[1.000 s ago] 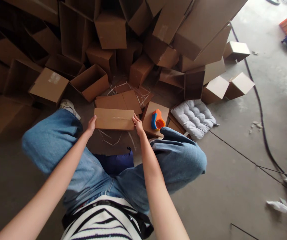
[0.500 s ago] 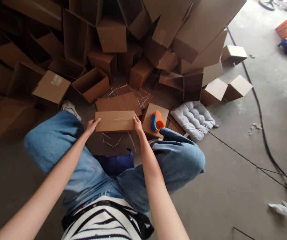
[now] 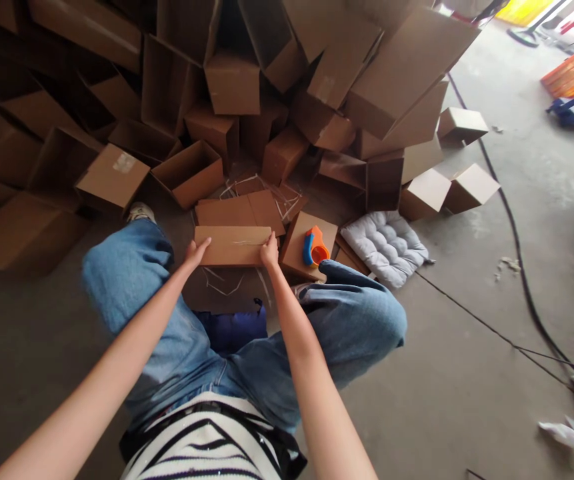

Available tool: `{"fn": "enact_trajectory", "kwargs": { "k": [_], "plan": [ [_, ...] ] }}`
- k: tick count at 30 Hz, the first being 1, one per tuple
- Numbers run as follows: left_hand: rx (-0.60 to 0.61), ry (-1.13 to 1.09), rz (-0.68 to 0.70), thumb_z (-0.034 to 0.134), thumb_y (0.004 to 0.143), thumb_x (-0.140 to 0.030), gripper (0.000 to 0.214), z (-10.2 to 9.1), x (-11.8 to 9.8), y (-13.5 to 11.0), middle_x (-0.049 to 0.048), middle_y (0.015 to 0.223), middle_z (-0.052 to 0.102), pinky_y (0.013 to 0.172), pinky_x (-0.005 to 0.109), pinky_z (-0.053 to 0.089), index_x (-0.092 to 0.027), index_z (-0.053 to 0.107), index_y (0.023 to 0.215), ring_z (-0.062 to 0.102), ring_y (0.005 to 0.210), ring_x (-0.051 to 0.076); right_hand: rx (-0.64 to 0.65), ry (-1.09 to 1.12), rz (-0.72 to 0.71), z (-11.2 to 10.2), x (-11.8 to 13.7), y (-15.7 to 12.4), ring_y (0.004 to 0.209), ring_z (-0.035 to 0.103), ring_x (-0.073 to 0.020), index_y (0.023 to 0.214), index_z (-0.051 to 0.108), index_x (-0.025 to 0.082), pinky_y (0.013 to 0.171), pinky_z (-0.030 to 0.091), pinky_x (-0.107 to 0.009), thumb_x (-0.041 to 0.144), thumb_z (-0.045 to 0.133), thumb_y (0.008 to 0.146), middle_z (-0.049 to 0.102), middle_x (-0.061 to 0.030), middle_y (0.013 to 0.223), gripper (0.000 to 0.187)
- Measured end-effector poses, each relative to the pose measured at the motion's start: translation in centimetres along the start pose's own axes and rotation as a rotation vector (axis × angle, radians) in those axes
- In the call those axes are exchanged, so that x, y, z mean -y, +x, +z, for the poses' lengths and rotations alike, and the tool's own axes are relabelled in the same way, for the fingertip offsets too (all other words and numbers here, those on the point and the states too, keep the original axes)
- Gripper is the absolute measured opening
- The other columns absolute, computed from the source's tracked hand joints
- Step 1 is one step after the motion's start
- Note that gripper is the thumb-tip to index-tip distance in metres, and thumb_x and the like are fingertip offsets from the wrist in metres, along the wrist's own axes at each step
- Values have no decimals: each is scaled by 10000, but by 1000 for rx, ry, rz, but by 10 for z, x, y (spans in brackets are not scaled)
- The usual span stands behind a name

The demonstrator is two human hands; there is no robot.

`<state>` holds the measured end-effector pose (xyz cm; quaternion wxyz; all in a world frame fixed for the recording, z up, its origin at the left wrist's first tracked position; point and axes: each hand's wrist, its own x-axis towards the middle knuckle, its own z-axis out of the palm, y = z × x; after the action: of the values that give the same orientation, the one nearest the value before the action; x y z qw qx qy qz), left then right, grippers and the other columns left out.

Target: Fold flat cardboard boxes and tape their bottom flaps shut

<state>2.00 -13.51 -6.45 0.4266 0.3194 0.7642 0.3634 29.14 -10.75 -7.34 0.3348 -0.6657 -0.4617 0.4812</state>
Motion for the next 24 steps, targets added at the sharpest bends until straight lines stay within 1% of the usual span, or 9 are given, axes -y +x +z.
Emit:
{"fn": "enact_trajectory", "kwargs": {
  "k": [2, 4, 7, 9, 13, 16, 20, 22, 24],
  "plan": [
    [-39, 53, -26, 780, 806, -455, 474, 1, -4, -4, 214, 1294, 706, 1120, 468, 450, -163, 660, 1160, 606, 1318, 386, -66, -61, 51, 4, 4, -5, 1577, 273, -264, 1618, 318, 162, 1306, 162, -469, 358, 463, 925, 349, -110, 1675, 735],
    [-71, 83, -21, 793, 812, -438, 527, 3, -7, -7, 203, 1303, 699, 1094, 441, 477, -158, 618, 1222, 629, 1293, 363, -95, -124, 75, 6, 9, -10, 1568, 296, -254, 1617, 298, 128, 1296, 199, -423, 364, 511, 898, 330, -129, 1682, 786],
    [-97, 158, -21, 815, 809, -427, 582, 4, -8, -10, 187, 1298, 699, 1052, 403, 511, -153, 575, 1263, 652, 1261, 336, -86, -193, 40, 4, 16, -17, 1540, 348, -268, 1611, 287, 101, 1268, 264, -388, 408, 650, 819, 375, -169, 1650, 923],
    [-90, 189, -19, 820, 807, -433, 608, 5, -8, -11, 187, 1295, 699, 1025, 386, 527, -146, 560, 1276, 665, 1239, 325, -89, -235, 22, 3, 19, -21, 1515, 383, -281, 1605, 294, 110, 1244, 309, -397, 430, 711, 777, 412, -185, 1620, 981],
    [-62, 210, -18, 808, 821, -428, 658, 5, -6, -10, 199, 1334, 679, 1017, 364, 526, -132, 520, 1333, 660, 1250, 304, -99, -316, 66, 4, 27, -30, 1473, 422, -307, 1597, 297, 225, 1211, 345, -519, 473, 757, 736, 438, -149, 1593, 1007],
    [-34, 244, -18, 813, 817, -436, 723, 3, -5, -11, 215, 1361, 661, 1024, 364, 519, -115, 488, 1377, 638, 1284, 318, -110, -370, 129, 7, 35, -35, 1504, 356, -326, 1581, 292, 281, 1212, 273, -637, 509, 778, 718, 410, -142, 1603, 1017],
    [1, 302, -22, 806, 821, -467, 778, 0, -6, -15, 247, 1396, 632, 1038, 377, 506, -87, 459, 1405, 603, 1329, 344, -123, -428, 242, 13, 46, -37, 1559, 222, -360, 1603, 228, 247, 1194, 187, -729, 529, 804, 701, 324, -214, 1635, 1107],
    [1, 322, -24, 799, 824, -481, 797, 0, -6, -16, 252, 1407, 624, 1035, 381, 506, -91, 445, 1422, 601, 1333, 346, -127, -456, 245, 17, 52, -38, 1573, 177, -380, 1629, 162, 222, 1186, 180, -741, 527, 814, 696, 273, -247, 1652, 1178],
    [-7, 341, -25, 792, 826, -497, 824, 0, -7, -17, 260, 1411, 619, 1028, 380, 509, -85, 431, 1441, 602, 1331, 351, -123, -489, 208, 22, 56, -41, 1582, 138, -399, 1649, 82, 201, 1182, 179, -744, 522, 821, 694, 220, -267, 1670, 1249]
  ]
}}
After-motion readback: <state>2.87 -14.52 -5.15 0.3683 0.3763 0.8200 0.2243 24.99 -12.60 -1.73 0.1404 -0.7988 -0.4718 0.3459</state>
